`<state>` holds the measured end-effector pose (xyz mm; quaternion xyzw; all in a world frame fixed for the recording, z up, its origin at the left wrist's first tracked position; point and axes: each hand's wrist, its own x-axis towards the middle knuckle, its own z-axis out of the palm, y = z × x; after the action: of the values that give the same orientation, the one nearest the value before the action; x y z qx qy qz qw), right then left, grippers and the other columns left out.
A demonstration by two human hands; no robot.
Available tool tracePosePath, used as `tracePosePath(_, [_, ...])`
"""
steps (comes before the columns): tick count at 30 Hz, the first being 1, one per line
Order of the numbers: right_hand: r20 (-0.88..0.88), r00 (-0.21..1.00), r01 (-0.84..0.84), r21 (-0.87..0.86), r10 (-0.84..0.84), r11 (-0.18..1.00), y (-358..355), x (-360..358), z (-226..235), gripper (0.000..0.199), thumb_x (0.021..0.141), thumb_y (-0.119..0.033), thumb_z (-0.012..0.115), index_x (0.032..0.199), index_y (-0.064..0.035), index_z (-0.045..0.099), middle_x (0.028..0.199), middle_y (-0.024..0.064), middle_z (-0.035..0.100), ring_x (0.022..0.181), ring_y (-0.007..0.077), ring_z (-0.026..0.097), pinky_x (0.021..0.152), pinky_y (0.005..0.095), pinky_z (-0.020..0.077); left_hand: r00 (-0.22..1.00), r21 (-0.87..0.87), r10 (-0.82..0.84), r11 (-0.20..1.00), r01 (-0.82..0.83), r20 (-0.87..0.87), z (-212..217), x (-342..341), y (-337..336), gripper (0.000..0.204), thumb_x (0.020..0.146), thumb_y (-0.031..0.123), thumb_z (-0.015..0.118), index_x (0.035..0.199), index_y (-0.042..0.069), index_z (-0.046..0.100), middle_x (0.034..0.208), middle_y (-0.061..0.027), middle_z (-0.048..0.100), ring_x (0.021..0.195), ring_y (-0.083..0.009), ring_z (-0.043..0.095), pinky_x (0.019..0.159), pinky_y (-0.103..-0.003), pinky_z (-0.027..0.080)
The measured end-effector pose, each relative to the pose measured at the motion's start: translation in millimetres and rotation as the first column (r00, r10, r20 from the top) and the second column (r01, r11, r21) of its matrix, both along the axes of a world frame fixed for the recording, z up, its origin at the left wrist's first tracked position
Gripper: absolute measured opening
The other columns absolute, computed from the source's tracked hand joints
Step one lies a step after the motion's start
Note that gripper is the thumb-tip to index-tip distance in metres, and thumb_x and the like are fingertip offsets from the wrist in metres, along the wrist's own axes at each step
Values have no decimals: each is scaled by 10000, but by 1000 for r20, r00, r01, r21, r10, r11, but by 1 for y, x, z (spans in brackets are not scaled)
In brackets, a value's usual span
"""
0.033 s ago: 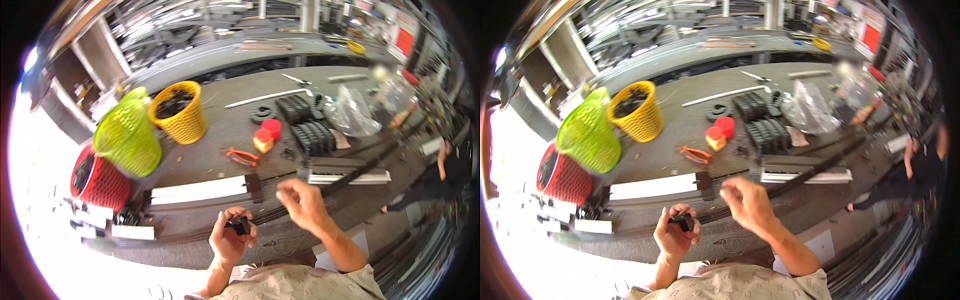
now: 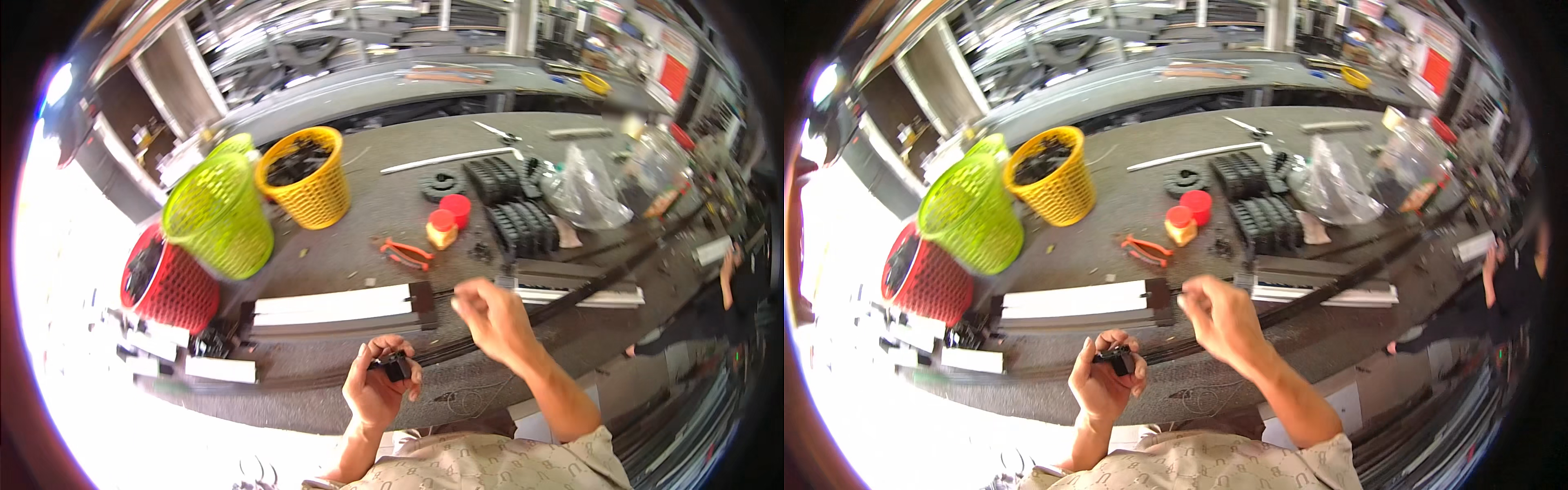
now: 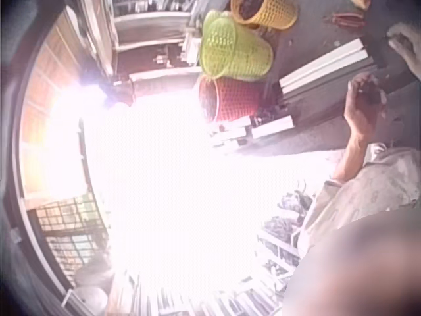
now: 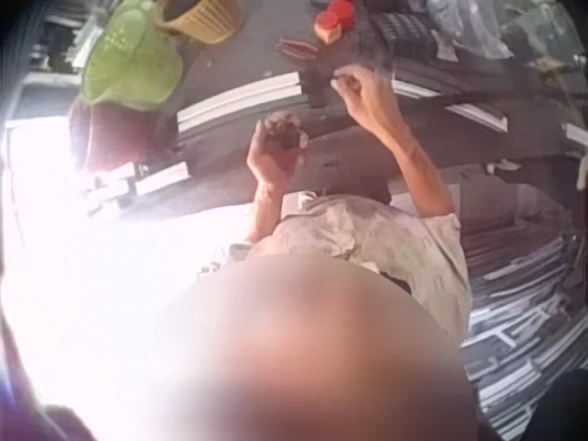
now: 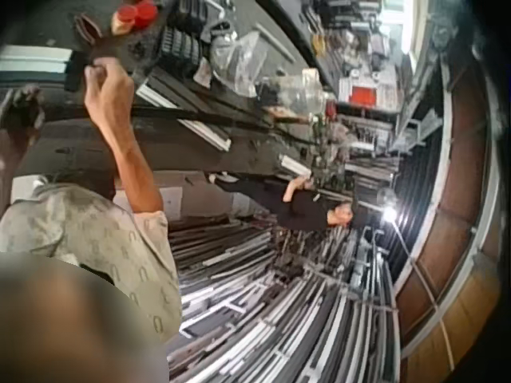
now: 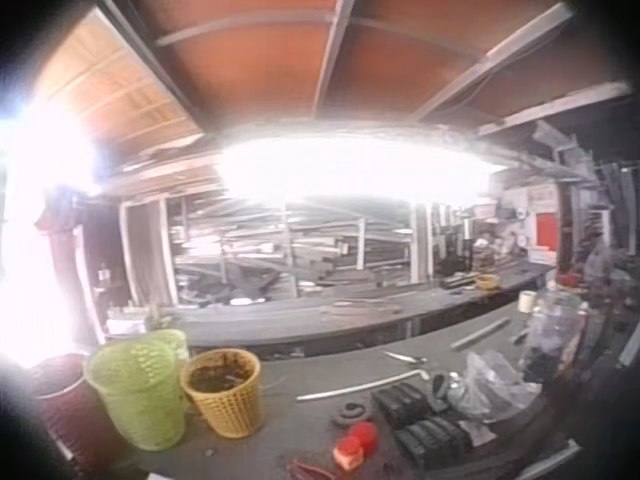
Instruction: The person assembles window frame components by inserting black plastic end caps onto white aluminum profiles. They use pliers to trim and adjust the caps, then fit them onto the profile ends. The person repeats this process for multiple profiles and stacks the finished pieces on the workbench.
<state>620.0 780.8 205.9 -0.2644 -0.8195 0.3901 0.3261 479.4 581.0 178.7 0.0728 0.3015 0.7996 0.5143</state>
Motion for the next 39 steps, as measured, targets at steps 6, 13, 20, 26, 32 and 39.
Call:
tracePosePath(6, [416, 910, -150, 343, -6, 927, 78, -153, -43, 334, 931, -264, 785, 1073, 13, 665, 1007, 246, 720, 924, 418, 734, 795, 491, 591, 932, 19, 353, 936, -352, -80, 17, 1, -45, 573, 1045, 427, 564, 1413, -12, 544, 1174, -164, 648, 979, -313, 645, 783, -402, 516])
tracePosePath(13, [639, 759, -224, 433, -122, 873, 76, -193, -56, 552, 816, -362, 889, 1158, 31, 706, 1025, 227, 732, 998, 421, 737, 877, 478, 608, 893, 16, 444, 896, -444, -73, 15, -61, -89, 466, 1010, 344, 578, 1308, -12, 620, 1135, -159, 672, 1009, -317, 639, 816, -426, 518])
tracePosePath(20, [553, 833, 6, 54, -35, 999, 44, -203, -7, 264, 894, -171, 640, 1054, 35, 680, 873, 211, 740, 799, 342, 748, 701, 462, 577, 912, 286, 401, 887, -362, -88, 19, -157, -77, 333, 943, 225, 558, 1193, 16, 626, 1048, -152, 635, 951, -310, 609, 812, -446, 498])
tracePosePath(26, [99, 937, -77, -877, 335, 475, -81, -149, 41, 380, 905, -135, 596, 1217, 78, 561, 997, 204, 709, 770, 248, 738, 563, 341, 578, 824, 261, 498, 862, -435, -271, 16, -207, -64, 270, 969, 184, 525, 1101, -33, 618, 1001, -191, 666, 942, -260, 629, 842, -384, 498])
tracePosePath(32, [160, 779, -117, -913, 606, 390, -151, -155, 55, 444, 981, -198, 771, 1321, 25, 595, 1004, 99, 718, 848, 154, 714, 718, 313, 587, 786, 274, 489, 870, -409, -379, 9, -212, -53, 256, 969, 152, 508, 1087, -43, 625, 1008, -191, 685, 929, -234, 634, 861, -356, 496])
tracePosePath(39, [190, 826, -98, -879, 531, 466, -174, -164, 59, 348, 1044, -301, 729, 1177, 15, 668, 959, 62, 734, 845, 124, 689, 756, 307, 565, 713, 272, 530, 848, -456, -459, -2, -213, -56, 250, 963, 127, 510, 1084, -62, 622, 1009, -203, 686, 916, -238, 630, 860, -355, 497])
